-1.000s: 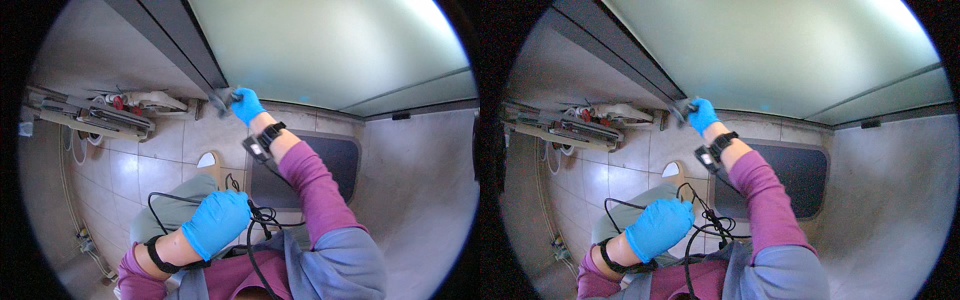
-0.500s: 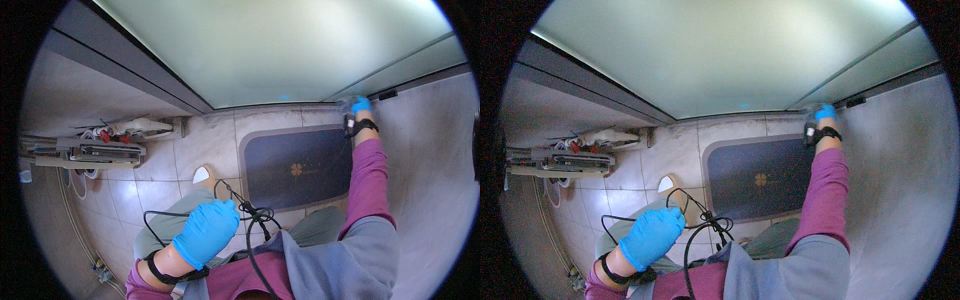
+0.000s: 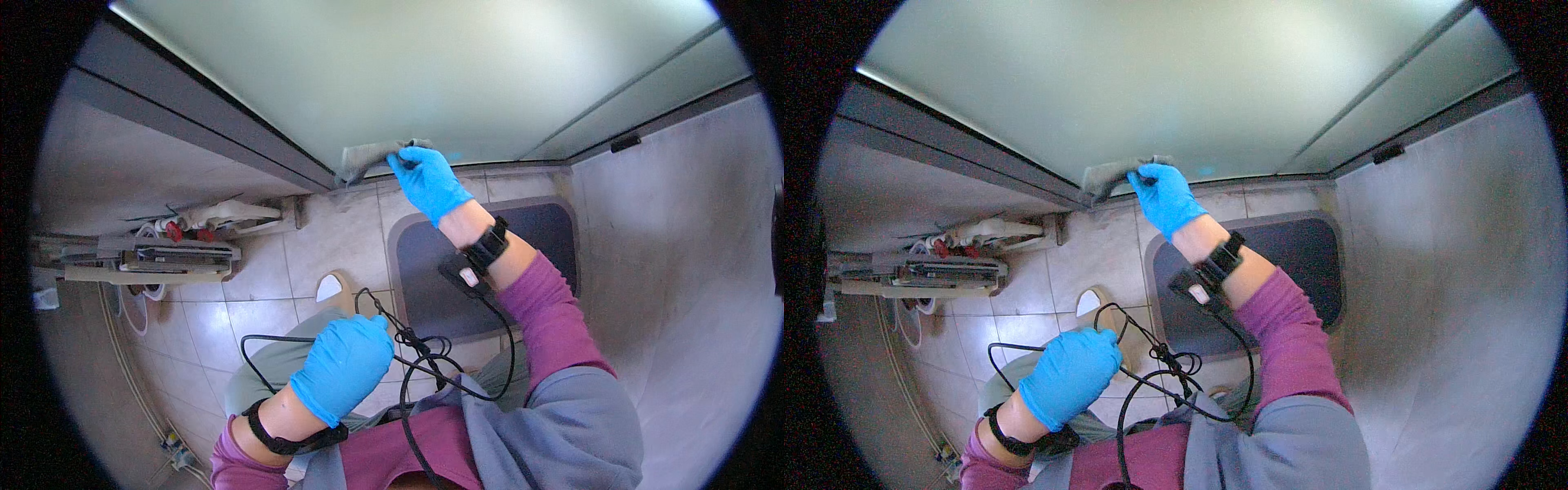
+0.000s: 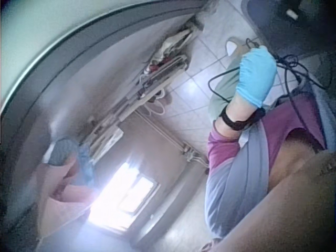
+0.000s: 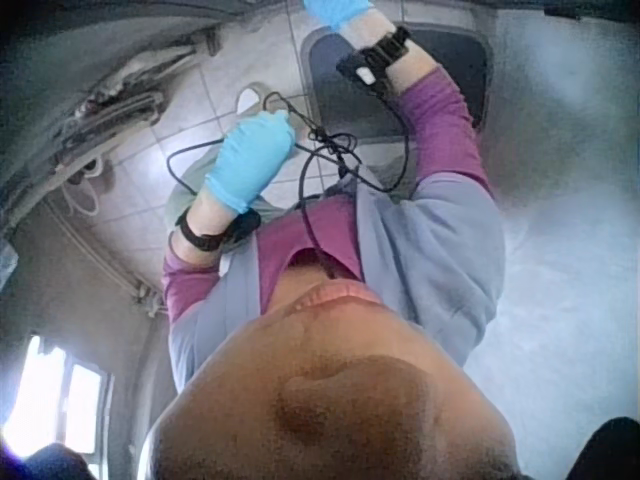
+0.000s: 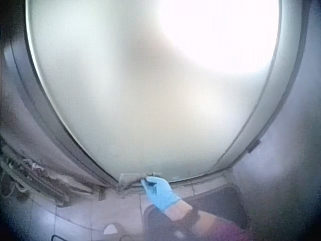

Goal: The person wipes a frosted glass door with a cloth, cleaning the frame and surface in a bathroom. They then move to a kitchen area and rinse the cloth in the sink.

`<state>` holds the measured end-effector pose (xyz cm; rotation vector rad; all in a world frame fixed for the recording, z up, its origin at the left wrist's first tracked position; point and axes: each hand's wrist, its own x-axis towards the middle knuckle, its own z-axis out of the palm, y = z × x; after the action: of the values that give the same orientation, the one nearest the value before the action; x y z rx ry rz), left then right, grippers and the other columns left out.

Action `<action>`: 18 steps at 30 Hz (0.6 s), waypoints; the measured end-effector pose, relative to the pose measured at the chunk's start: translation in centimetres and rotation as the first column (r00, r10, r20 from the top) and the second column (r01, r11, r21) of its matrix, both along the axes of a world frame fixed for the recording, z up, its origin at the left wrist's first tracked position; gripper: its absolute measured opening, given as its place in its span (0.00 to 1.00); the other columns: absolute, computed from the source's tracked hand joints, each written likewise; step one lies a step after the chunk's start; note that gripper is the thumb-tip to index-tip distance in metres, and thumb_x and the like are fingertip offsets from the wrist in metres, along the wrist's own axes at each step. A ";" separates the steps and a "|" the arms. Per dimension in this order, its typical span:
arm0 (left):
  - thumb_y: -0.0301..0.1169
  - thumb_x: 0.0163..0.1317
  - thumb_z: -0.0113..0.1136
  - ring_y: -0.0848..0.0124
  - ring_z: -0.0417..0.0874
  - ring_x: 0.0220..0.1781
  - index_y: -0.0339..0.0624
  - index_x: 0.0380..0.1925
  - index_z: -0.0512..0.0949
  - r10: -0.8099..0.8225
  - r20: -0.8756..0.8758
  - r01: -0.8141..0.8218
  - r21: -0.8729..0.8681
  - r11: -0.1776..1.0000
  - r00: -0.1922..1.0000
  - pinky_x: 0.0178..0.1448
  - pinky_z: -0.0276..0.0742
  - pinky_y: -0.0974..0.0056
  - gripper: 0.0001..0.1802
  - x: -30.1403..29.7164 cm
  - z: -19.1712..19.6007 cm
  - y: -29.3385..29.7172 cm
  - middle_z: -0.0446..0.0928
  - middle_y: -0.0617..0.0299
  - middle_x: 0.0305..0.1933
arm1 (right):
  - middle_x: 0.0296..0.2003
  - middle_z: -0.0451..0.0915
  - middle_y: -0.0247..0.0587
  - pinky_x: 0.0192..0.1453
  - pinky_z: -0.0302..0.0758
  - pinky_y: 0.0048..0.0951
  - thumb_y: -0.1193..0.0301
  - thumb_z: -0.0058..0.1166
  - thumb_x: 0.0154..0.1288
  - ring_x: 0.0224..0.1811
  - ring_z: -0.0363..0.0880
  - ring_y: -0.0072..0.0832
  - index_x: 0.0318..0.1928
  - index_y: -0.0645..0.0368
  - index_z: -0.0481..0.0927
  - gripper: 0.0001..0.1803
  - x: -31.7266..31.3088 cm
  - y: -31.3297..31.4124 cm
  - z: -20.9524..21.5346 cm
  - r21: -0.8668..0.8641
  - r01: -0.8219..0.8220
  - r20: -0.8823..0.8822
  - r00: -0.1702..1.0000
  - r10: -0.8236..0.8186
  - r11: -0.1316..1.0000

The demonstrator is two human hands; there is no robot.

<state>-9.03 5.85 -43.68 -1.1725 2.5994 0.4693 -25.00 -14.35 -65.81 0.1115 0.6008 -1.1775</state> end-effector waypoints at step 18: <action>0.27 0.51 0.55 0.62 0.78 0.27 0.43 0.22 0.74 0.001 0.033 -0.004 0.082 0.997 0.999 0.26 0.73 0.60 0.02 -0.9 0.6 -0.3 0.71 0.56 0.25 | 0.45 0.79 0.50 0.59 0.69 0.53 0.57 0.42 0.61 0.48 0.75 0.47 0.43 0.59 0.78 0.20 -21.1 -4.2 -12.8 0.149 0.302 -0.207 0.941 -0.269 0.942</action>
<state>-9.96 5.51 -43.08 -1.1473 2.5262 0.5466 -46.07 -18.57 -78.57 0.2520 0.8757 -1.4248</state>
